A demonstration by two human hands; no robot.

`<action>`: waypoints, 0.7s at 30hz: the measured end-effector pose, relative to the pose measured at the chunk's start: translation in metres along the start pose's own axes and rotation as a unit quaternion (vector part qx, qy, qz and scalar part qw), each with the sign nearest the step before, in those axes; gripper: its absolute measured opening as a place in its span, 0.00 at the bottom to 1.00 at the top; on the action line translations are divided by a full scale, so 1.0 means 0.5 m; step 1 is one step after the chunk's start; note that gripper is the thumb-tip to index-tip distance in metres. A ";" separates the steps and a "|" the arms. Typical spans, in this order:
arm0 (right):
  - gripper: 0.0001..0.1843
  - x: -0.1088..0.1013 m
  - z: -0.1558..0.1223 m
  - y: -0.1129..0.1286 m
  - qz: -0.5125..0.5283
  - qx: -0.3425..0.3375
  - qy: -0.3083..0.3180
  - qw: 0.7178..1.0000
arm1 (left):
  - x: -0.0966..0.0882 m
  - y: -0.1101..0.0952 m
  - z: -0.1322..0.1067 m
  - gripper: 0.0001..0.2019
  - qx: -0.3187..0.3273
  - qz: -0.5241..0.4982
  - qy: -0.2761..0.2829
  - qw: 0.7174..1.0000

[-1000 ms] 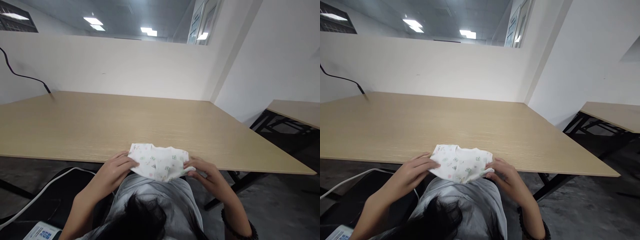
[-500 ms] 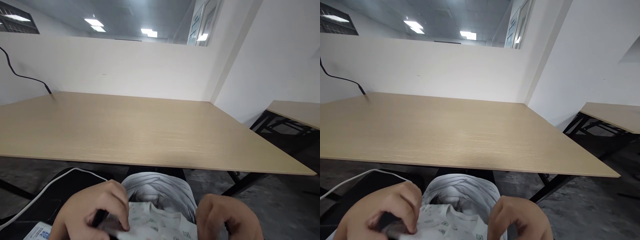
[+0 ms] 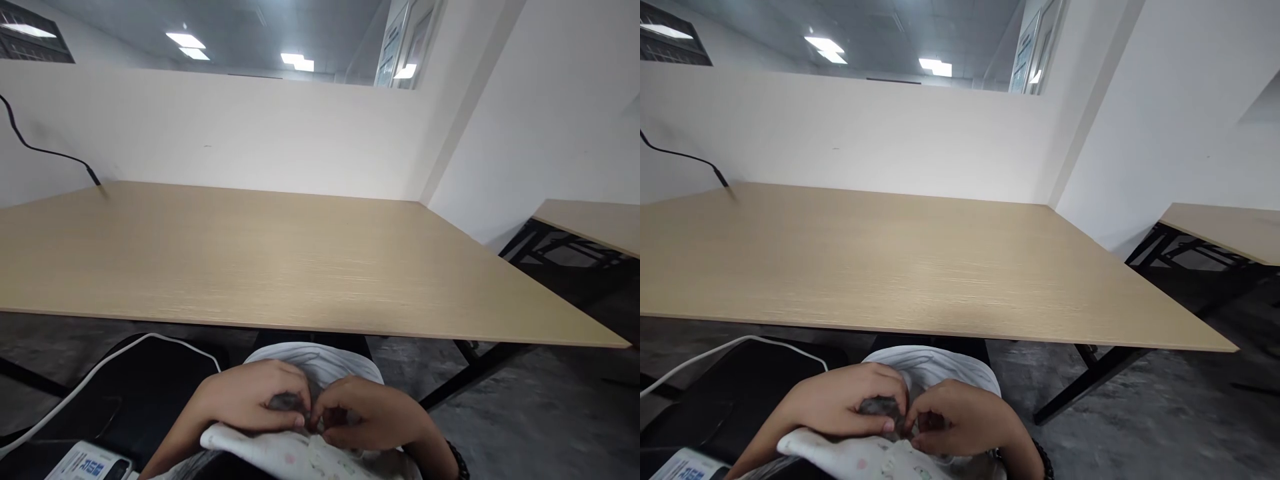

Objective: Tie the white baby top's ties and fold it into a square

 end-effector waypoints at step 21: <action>0.09 -0.040 -0.024 0.024 0.019 -0.004 -0.085 0.996 | 0.009 -0.019 0.006 0.16 0.054 -0.041 0.012 0.998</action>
Point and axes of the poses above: each hand's wrist, its own z-axis towards the middle knuckle, its own x-axis out of the palm, y = z × x, the point moved 9 cm from there along z, towards the middle knuckle, and after that the axes turned 4 degrees about y, right-handed, at the moved point
